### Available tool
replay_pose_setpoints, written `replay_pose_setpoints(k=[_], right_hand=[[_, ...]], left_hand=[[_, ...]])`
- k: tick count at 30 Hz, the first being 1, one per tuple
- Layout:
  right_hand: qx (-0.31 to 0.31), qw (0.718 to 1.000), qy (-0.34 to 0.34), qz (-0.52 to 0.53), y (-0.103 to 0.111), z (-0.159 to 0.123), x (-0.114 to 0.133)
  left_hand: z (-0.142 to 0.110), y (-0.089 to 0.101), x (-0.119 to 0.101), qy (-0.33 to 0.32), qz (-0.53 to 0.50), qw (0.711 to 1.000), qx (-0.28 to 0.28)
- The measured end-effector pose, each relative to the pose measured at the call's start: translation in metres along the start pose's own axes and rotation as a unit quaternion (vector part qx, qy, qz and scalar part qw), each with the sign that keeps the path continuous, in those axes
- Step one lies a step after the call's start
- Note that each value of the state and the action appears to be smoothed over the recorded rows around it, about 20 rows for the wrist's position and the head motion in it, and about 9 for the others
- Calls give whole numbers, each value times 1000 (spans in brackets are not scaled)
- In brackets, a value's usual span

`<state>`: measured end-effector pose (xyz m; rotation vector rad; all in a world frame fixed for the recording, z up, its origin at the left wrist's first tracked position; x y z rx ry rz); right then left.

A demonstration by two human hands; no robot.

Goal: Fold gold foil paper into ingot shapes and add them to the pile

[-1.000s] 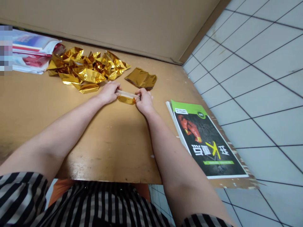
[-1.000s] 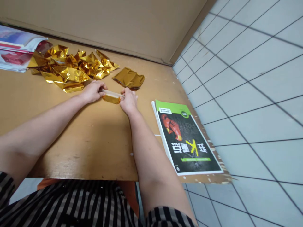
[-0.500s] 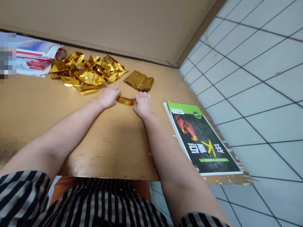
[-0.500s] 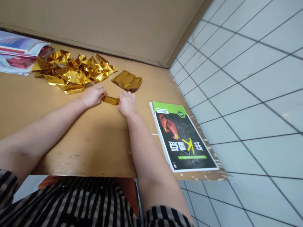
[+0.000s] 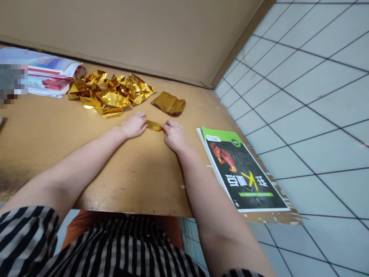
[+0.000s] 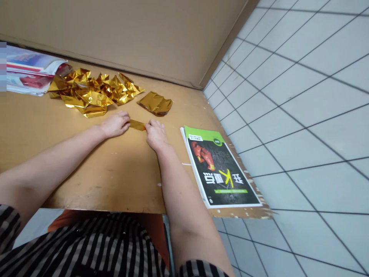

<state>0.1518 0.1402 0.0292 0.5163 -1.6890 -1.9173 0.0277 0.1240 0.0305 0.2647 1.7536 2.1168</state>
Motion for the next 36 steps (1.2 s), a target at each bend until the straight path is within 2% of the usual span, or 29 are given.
replay_pose_setpoints(k=[5,8,12,16,19,24,30,36], right_hand=[[11,1000,0,-8,-2,0,1],[10,1000,9,-15,-2,0,2],[5,1000,1,-12,0,0,2],[-29,999,-22,31,3,2,3],[-43,995,-14,93,0,5,7],[-15,990,-6,142,-8,4,12],[28,992,-57,113,-4,-2,11],[45,993,-53,99,0,-3,19]], left_hand=[[6,-17,-36,-64,-60,995,53],[8,-25,-45,-66,-78,991,89],[9,-29,-44,-61,-90,989,103],[10,-29,-43,-82,-107,988,77],[11,-28,-43,-100,-122,986,58],[10,-27,-42,-113,-131,984,43],[10,-28,-40,-104,-109,988,33],[6,-25,-34,-92,-88,991,44]])
Point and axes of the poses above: each hand's wrist, its own z-axis towards the middle knuckle, its own y-axis out of the back of the hand, x = y × z, the point moved 8 cm from there along z, towards the middle knuckle, and after that the axes turned 1 degree about -y, right-handed, at the moved point
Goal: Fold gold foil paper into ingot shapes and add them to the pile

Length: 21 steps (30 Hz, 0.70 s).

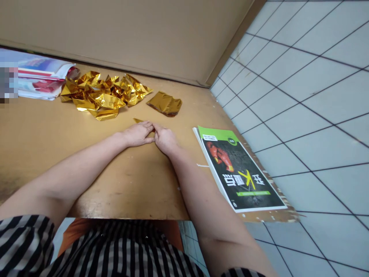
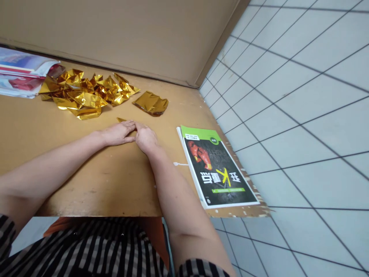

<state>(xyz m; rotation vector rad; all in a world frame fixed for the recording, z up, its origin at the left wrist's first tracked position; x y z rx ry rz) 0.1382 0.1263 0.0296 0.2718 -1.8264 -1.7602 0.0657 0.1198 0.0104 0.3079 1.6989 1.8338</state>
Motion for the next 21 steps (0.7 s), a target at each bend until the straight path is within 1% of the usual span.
replay_pose_setpoints(k=[3,8,12,17,21], right_hand=[[2,1000,-2,-11,-1,0,0],[7,1000,-3,-29,-1,-1,1],[13,999,-1,-30,-1,-2,2],[1,1000,4,-24,1,-2,2],[-1,1000,11,-29,2,-1,1]], left_hand=[[-5,7,2,9,3,1000,-1],[-14,18,8,69,13,997,22],[-19,24,14,88,37,995,26],[-23,28,23,92,71,993,10],[-22,26,25,107,83,991,-2]])
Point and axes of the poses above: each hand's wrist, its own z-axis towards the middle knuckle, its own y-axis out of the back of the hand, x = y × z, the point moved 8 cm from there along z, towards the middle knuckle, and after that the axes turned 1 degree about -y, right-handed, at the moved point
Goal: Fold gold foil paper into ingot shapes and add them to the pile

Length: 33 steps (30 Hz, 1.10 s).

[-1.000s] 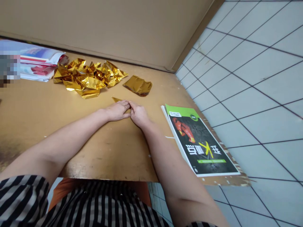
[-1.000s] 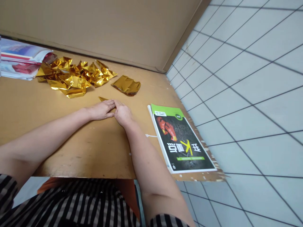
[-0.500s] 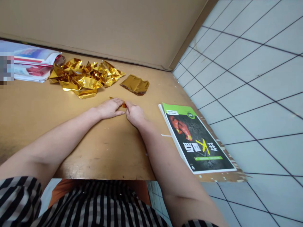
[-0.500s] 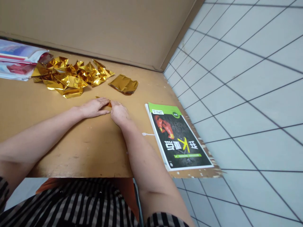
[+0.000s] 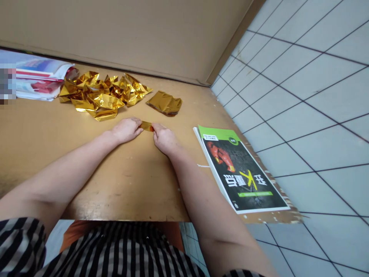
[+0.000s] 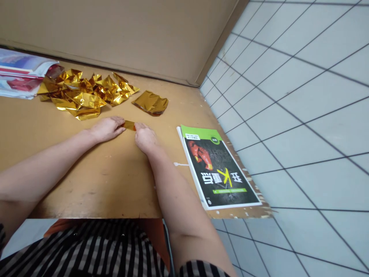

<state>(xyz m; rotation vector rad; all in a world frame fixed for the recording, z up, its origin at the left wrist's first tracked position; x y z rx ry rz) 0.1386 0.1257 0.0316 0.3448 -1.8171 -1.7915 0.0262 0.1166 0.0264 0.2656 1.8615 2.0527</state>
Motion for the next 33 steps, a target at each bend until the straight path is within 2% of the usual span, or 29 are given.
replay_pose_setpoints(k=[9,17,25,29,33], right_hand=[[4,1000,2,-10,1,2,-1],[3,999,15,-30,1,3,5],[-27,996,64,53,-13,14,21],[-16,997,59,46,-14,15,24],[-1,999,43,22,-10,11,23]], left_hand=[[4,-4,-11,14,3,999,-40],[5,-5,-14,-13,-12,999,-44],[6,-5,-16,-12,-11,999,-33],[6,-3,-18,2,-13,1000,-15],[6,-3,-17,3,-12,1000,-21]])
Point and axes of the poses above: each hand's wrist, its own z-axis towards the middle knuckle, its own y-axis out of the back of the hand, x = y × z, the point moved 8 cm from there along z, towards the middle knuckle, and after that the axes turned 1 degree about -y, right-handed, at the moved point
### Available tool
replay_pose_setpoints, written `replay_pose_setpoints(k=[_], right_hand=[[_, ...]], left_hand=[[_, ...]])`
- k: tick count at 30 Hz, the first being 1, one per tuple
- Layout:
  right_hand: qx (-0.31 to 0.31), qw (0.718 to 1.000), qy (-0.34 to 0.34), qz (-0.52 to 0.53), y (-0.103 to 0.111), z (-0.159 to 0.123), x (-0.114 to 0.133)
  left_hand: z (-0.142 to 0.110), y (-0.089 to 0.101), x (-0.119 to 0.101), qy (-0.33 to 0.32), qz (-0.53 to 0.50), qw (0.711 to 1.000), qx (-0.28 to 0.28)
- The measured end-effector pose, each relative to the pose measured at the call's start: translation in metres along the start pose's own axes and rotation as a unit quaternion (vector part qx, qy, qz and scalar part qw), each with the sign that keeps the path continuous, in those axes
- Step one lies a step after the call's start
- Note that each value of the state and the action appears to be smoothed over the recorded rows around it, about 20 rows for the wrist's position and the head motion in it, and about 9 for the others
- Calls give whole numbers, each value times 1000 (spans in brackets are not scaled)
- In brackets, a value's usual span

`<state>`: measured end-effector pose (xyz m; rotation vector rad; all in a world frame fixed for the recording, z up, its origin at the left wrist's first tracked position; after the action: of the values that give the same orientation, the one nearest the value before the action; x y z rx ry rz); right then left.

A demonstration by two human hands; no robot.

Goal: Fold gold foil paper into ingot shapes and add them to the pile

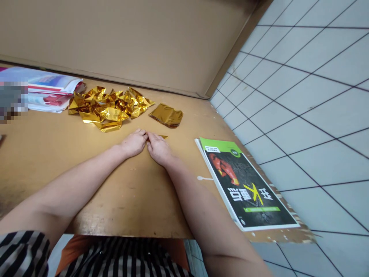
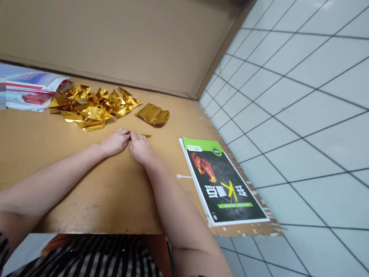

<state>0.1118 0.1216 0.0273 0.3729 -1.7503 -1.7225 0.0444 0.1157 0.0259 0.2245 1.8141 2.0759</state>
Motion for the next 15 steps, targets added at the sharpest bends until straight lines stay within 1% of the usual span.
replay_pose_setpoints(k=[4,9,12,15], right_hand=[[12,999,-26,-22,5,-5,-8],[16,997,-73,-25,12,-11,-25],[27,995,-89,-29,13,-13,-28],[41,993,-101,-39,12,-13,-25]], left_hand=[[0,-1,1,-11,5,1000,-15],[-1,0,0,0,11,1000,-8],[-2,2,-2,6,17,1000,-1],[0,0,-3,3,12,1000,3]])
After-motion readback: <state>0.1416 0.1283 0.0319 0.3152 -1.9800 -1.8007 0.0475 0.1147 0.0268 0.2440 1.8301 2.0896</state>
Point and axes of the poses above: each hand's wrist, its own z-axis towards the middle knuckle, its own y-axis out of the back of the hand, x = y × z, the point moved 8 cm from there along z, towards the middle knuckle, and after that the axes turned 1 degree about -y, right-handed, at the moved point
